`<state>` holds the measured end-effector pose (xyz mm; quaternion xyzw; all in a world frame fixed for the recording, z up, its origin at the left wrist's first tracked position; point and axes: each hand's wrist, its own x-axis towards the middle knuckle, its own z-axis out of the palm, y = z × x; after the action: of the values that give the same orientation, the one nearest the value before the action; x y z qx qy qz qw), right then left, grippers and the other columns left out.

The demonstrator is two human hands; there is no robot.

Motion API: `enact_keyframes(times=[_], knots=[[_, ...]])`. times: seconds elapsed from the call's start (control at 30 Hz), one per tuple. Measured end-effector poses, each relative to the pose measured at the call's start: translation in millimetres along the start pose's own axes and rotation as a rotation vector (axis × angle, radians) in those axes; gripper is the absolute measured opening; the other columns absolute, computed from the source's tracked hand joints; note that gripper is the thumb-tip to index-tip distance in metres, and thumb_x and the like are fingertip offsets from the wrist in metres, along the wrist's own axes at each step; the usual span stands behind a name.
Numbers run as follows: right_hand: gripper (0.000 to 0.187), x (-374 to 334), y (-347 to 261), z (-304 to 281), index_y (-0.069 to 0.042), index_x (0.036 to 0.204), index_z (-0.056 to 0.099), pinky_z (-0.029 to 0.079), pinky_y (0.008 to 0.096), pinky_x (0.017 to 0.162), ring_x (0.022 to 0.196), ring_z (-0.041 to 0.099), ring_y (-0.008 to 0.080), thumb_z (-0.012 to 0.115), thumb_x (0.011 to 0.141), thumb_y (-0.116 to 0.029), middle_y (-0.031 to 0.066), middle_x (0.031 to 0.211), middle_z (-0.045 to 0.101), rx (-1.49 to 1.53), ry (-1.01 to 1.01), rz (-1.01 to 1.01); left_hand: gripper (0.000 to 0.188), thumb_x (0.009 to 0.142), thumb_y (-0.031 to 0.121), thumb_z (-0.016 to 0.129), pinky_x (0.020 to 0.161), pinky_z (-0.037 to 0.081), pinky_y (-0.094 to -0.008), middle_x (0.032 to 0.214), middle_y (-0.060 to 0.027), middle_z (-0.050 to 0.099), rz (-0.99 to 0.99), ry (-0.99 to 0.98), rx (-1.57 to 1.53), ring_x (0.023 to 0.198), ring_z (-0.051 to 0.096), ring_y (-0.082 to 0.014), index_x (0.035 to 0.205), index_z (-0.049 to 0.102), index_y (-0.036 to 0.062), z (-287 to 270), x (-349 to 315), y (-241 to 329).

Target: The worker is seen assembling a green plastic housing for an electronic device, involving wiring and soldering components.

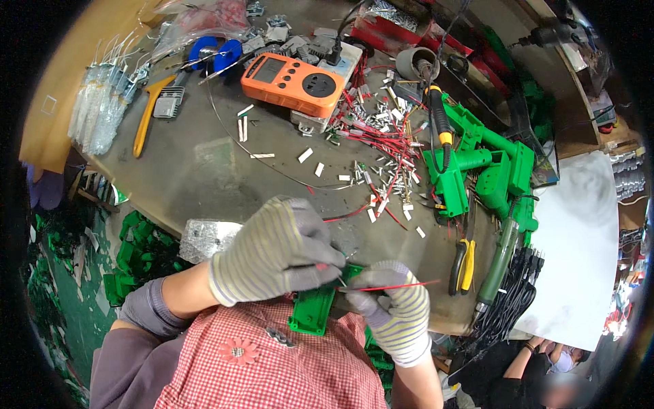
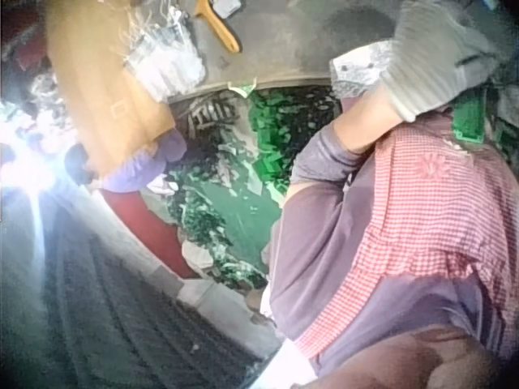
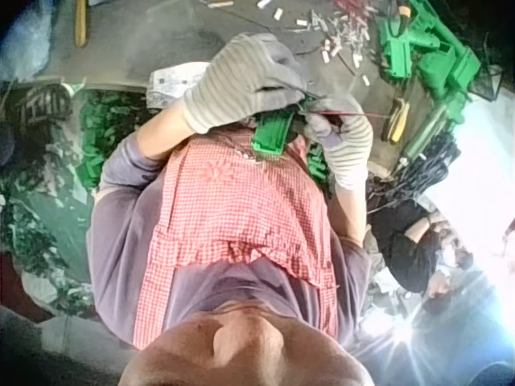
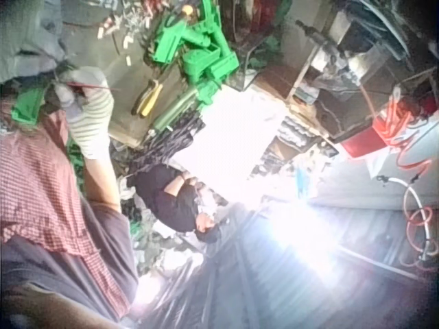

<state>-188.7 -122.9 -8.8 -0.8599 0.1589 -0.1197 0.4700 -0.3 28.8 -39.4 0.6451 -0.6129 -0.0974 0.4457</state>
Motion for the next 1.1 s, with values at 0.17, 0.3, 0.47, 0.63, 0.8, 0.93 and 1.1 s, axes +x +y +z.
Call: enact_keyframes(times=[0.17, 0.3, 0.47, 0.63, 0.8, 0.93, 1.1], knots=[[0.015, 6.9, -5.0, 21.3, -0.007, 0.085, 0.070, 0.051, 0.0389, 0.067, 0.075, 0.065, 0.0301, 0.081, 0.075, -0.011, 0.0082, 0.082, 0.067, -0.324, -0.021, -0.072, 0.019, 0.079, 0.026, 0.080, 0.075, 0.052, -0.0377, 0.090, -0.0046, 0.068, -0.139, 0.159, -0.138, 0.086, 0.065, -0.0250, 0.096, 0.080, 0.0186, -3.8, -7.7, -1.8], [0.018, 5.0, -3.9, 18.9, -0.010, 0.084, 0.071, 0.051, 0.0403, 0.066, 0.076, 0.064, 0.0304, 0.081, 0.070, -0.012, 0.0073, 0.083, 0.065, -0.392, -0.088, -0.138, 0.020, 0.078, 0.027, 0.082, 0.078, 0.052, -0.0366, 0.090, -0.0040, 0.068, -0.168, 0.168, -0.190, 0.088, 0.066, -0.0239, 0.096, 0.081, 0.0194, -5.8, -8.7, -1.5], [0.016, 6.8, -4.7, 24.0, -0.008, 0.082, 0.073, 0.051, 0.0390, 0.066, 0.073, 0.065, 0.0288, 0.080, 0.068, -0.009, 0.0094, 0.085, 0.065, -0.441, -0.071, -0.196, 0.018, 0.079, 0.027, 0.082, 0.078, 0.053, -0.0367, 0.090, -0.0038, 0.068, -0.169, 0.204, -0.180, 0.089, 0.066, -0.0239, 0.095, 0.080, 0.0188, -2.7, -11.1, -4.0], [0.023, 3.8, 7.8, 32.4, -0.008, 0.085, 0.069, 0.049, 0.0398, 0.064, 0.073, 0.064, 0.0311, 0.080, 0.065, -0.003, 0.0106, 0.084, 0.063, -0.481, 0.030, -0.342, 0.018, 0.079, 0.026, 0.081, 0.078, 0.053, -0.0369, 0.090, -0.0041, 0.068, -0.204, 0.162, -0.226, 0.088, 0.066, -0.0244, 0.094, 0.080, 0.0178, -4.3, -9.8, -3.4], [0.023, 6.1, 0.2, 25.0, -0.010, 0.090, 0.063, 0.049, 0.0433, 0.065, 0.079, 0.062, 0.0326, 0.074, 0.070, -0.008, 0.0097, 0.087, 0.064, -0.437, -0.092, -0.261, 0.018, 0.079, 0.025, 0.081, 0.078, 0.053, -0.0372, 0.088, -0.0045, 0.068, -0.199, 0.127, -0.230, 0.088, 0.066, -0.0244, 0.095, 0.079, 0.0172, -6.4, -9.3, -3.9], [0.025, 5.6, -1.1, 21.5, -0.008, 0.092, 0.062, 0.049, 0.0433, 0.065, 0.080, 0.062, 0.0330, 0.074, 0.070, -0.007, 0.0104, 0.088, 0.064, -0.509, -0.168, -0.167, 0.019, 0.079, 0.025, 0.081, 0.078, 0.052, -0.0374, 0.089, -0.0041, 0.068, -0.216, 0.145, -0.247, 0.088, 0.065, -0.0241, 0.095, 0.079, 0.0158, -7.8, -8.4, -2.4], [0.024, 6.2, 5.9, 27.0, -0.009, 0.093, 0.066, 0.049, 0.0441, 0.065, 0.078, 0.062, 0.0325, 0.074, 0.070, -0.010, 0.0089, 0.086, 0.065, -0.433, -0.033, -0.297, 0.018, 0.078, 0.026, 0.081, 0.079, 0.052, -0.0367, 0.090, -0.0037, 0.068, -0.239, 0.117, -0.265, 0.089, 0.065, -0.0237, 0.094, 0.080, 0.0159, -7.2, -10.4, -3.2]])
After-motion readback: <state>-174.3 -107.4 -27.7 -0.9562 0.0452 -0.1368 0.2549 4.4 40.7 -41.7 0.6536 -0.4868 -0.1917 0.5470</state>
